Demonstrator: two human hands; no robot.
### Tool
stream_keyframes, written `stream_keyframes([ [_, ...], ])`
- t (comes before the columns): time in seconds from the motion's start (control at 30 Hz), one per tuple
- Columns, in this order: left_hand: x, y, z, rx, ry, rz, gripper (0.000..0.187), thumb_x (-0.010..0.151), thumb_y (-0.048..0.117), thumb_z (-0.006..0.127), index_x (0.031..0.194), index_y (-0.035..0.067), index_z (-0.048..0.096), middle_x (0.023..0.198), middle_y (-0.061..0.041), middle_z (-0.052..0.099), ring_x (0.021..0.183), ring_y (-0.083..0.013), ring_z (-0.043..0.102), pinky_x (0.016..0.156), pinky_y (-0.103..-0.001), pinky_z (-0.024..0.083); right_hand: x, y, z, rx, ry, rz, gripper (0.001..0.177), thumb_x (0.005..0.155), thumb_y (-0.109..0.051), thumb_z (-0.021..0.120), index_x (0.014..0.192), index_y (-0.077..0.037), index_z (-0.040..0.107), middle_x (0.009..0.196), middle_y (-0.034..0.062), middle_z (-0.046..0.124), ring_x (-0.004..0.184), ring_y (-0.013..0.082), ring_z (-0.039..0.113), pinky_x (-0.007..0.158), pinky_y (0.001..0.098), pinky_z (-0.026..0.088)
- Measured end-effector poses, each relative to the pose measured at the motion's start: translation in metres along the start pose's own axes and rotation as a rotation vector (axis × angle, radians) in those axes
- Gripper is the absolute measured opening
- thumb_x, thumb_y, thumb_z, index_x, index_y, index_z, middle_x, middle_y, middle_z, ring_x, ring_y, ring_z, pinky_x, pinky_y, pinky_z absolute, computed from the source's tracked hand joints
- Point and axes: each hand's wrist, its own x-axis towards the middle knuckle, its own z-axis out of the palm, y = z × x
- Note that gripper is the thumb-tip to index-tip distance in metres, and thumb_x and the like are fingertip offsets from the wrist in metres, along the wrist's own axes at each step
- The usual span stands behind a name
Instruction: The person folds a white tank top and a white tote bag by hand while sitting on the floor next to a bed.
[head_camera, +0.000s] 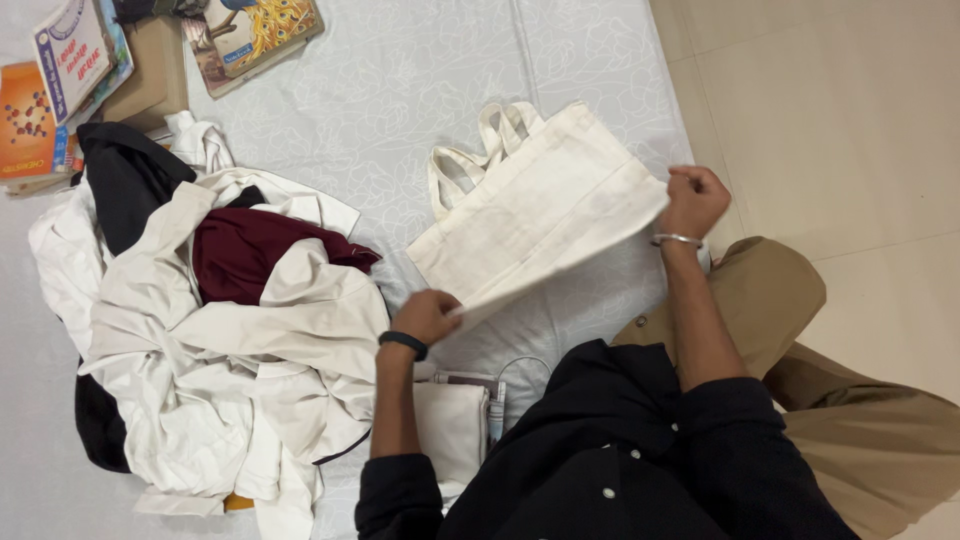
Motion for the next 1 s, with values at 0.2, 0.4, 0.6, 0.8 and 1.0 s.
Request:
stream_keyframes([
  [0.2, 0.012, 0.002, -0.038, -0.118, 0.563, -0.378, 0.033, 0.085, 0.026, 0.07, 0.113, 0.011, 0.078, 0.112, -0.014, 0.075, 0.103, -0.033, 0.071, 0.093, -0.044, 0.055, 0.02, -0.064, 0.082, 0.143, -0.41, 0.054, 0.035, 0.091, 0.004, 0.062, 0.125, 0.0, 0.073, 0.084, 0.0024, 0.058, 0.067, 0.0062, 0.055, 0.058, 0.022, 0.049],
  [0.4, 0.032, -0.008, -0.006, 0.2, 0.991, -0.072, 0.065, 0.086, 0.03, 0.075, 0.14, 0.001, 0.055, 0.145, -0.025, 0.052, 0.129, -0.0431, 0.054, 0.102, -0.048, 0.049, 0.007, -0.031, 0.084, -0.234, -0.351, -0.146, 0.037, 0.098, -0.008, 0.069, 0.133, -0.001, 0.064, 0.118, 0.0104, 0.073, 0.097, 0.0163, 0.07, 0.084, 0.0324, 0.059],
  [0.6, 0.024, 0.014, 0.017, -0.033, 0.573, -0.551, 0.066, 0.088, 0.044, 0.068, 0.135, 0.0, 0.055, 0.122, -0.025, 0.067, 0.109, -0.0446, 0.067, 0.091, -0.053, 0.053, -0.003, 0.026, 0.055, -0.451, -0.349, -0.074, 0.046, 0.088, -0.012, 0.077, 0.13, 0.001, 0.064, 0.118, 0.0113, 0.07, 0.097, 0.0199, 0.065, 0.088, 0.0343, 0.055],
  [0.8, 0.038, 0.002, 0.035, -0.023, 0.502, -0.704, 0.071, 0.092, 0.064, 0.056, 0.116, -0.002, 0.063, 0.104, -0.026, 0.073, 0.099, -0.0443, 0.072, 0.088, -0.053, 0.055, 0.01, 0.028, 0.056, -0.467, -0.429, -0.052, 0.045, 0.095, -0.019, 0.075, 0.133, 0.002, 0.064, 0.118, 0.0129, 0.069, 0.094, 0.0195, 0.064, 0.088, 0.0332, 0.054],
  [1.0, 0.04, 0.0, 0.035, -0.069, 0.435, -0.723, 0.084, 0.091, 0.076, 0.045, 0.093, -0.003, 0.072, 0.095, -0.028, 0.073, 0.091, -0.0426, 0.071, 0.083, -0.052, 0.055, 0.017, 0.003, 0.058, -0.497, -0.499, 0.071, 0.04, 0.096, -0.029, 0.07, 0.12, 0.002, 0.071, 0.105, 0.012, 0.073, 0.09, 0.0197, 0.067, 0.083, 0.0333, 0.054],
])
